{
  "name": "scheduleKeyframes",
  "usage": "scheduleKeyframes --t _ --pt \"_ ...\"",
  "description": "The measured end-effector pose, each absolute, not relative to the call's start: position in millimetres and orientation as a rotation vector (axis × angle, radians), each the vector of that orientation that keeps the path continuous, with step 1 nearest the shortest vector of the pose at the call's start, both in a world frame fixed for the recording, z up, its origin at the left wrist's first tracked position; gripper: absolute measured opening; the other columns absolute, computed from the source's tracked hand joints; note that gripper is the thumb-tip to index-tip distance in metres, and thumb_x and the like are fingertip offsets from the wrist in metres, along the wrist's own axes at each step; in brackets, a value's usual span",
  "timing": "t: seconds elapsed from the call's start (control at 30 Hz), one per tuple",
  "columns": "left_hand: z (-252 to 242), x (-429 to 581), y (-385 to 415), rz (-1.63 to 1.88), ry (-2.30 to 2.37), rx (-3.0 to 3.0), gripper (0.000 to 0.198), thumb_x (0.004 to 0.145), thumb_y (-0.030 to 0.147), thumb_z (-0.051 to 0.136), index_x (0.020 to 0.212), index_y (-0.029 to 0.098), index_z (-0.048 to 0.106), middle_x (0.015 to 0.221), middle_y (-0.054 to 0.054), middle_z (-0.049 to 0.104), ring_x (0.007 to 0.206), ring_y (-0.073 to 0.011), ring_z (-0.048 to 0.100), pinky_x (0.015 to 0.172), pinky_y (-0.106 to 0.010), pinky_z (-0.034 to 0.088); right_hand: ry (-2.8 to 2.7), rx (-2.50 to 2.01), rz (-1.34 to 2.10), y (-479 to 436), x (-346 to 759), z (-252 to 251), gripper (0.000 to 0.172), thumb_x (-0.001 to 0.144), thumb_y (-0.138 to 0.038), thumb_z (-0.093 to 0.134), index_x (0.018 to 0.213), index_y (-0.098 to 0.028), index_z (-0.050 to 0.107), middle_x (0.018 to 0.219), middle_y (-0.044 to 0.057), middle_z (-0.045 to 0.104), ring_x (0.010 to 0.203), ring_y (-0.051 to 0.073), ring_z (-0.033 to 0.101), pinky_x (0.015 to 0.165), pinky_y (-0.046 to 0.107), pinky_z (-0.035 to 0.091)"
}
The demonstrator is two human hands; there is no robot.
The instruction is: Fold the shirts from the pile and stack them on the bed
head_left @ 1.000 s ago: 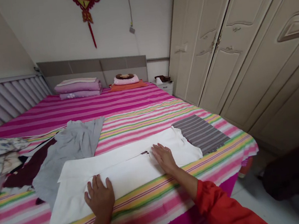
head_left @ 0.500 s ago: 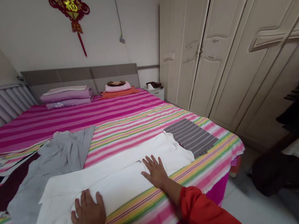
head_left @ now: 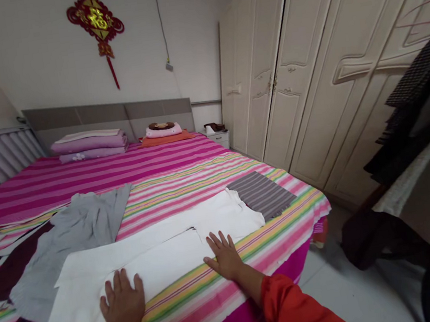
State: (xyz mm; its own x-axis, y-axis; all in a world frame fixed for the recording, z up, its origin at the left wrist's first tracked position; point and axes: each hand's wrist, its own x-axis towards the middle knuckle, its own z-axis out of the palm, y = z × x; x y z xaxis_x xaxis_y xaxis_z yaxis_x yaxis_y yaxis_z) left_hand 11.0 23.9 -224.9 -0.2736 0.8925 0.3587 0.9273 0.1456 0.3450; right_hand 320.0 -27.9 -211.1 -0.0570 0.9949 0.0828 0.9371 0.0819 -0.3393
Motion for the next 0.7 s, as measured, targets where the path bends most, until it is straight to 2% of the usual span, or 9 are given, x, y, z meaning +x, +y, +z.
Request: scheduleKeyframes --t 0.17,0.23,0.3,0.37,0.53,0.7 --pt "-225.6 10.4 23.6 -0.870 -2.360 -1.859 0.065 0.091 0.043 0.029 0.147 0.012 0.038 0.153 -0.015 0.039 0.145 -0.0335 0.024 0.115 -0.052 0.022 -2.029 -1.922 0.338 -37.7 317.4 -206.1 0.074 0.092 -0.067 0.029 0.152 -0.025 0.030 0.160 0.004 0.025 0.149 0.032 0.011 0.118 0.056 0.013" --pt "-222.5 15.6 31.6 -0.896 -2.528 -1.785 0.067 0.090 0.047 0.027 0.146 0.012 0.040 0.154 -0.015 0.038 0.144 -0.0380 0.024 0.113 -0.058 0.023 -1.984 -1.941 0.384 -37.5 315.4 -198.5 0.066 0.095 -0.063 0.026 0.148 -0.026 0.039 0.157 0.005 0.033 0.147 0.032 0.020 0.115 0.056 0.018" --pt "-220.8 24.0 41.2 -0.945 -2.679 -1.665 0.071 0.088 0.050 0.027 0.146 0.011 0.040 0.153 -0.017 0.038 0.143 -0.0442 0.022 0.108 -0.067 0.023 -1.865 -1.985 0.398 -31.5 313.4 -186.5 0.060 0.098 -0.056 0.020 0.140 -0.026 0.051 0.149 0.006 0.047 0.142 0.030 0.034 0.112 0.055 0.025" --pt "-223.3 33.5 48.4 -0.997 -2.681 -1.583 0.074 0.087 0.052 0.030 0.146 0.009 0.038 0.152 -0.020 0.038 0.142 -0.0492 0.018 0.104 -0.073 0.022 -1.716 -2.033 0.342 -19.1 312.3 -172.6 0.059 0.100 -0.050 0.017 0.137 -0.023 0.053 0.146 0.009 0.050 0.138 0.028 0.039 0.112 0.051 0.028" --pt "-241.7 46.0 49.7 -0.996 -2.516 -1.585 0.077 0.085 0.051 0.037 0.149 0.009 0.031 0.152 -0.027 0.034 0.141 -0.0546 0.013 0.096 -0.081 0.019 -1.672 -2.087 0.221 26.8 316.1 -156.7 0.064 0.098 -0.054 0.024 0.151 -0.018 0.034 0.160 0.008 0.025 0.149 0.026 0.016 0.117 0.048 0.019" --pt "-253.2 44.1 46.2 -0.947 -2.402 -1.565 0.076 0.086 0.050 0.038 0.149 0.008 0.031 0.153 -0.027 0.033 0.142 -0.0534 0.011 0.097 -0.080 0.019 -1.762 -2.185 0.323 60.4 332.8 -177.8 0.069 0.097 -0.057 0.022 0.154 -0.018 0.024 0.162 0.007 0.015 0.150 0.027 0.007 0.118 0.054 0.010"
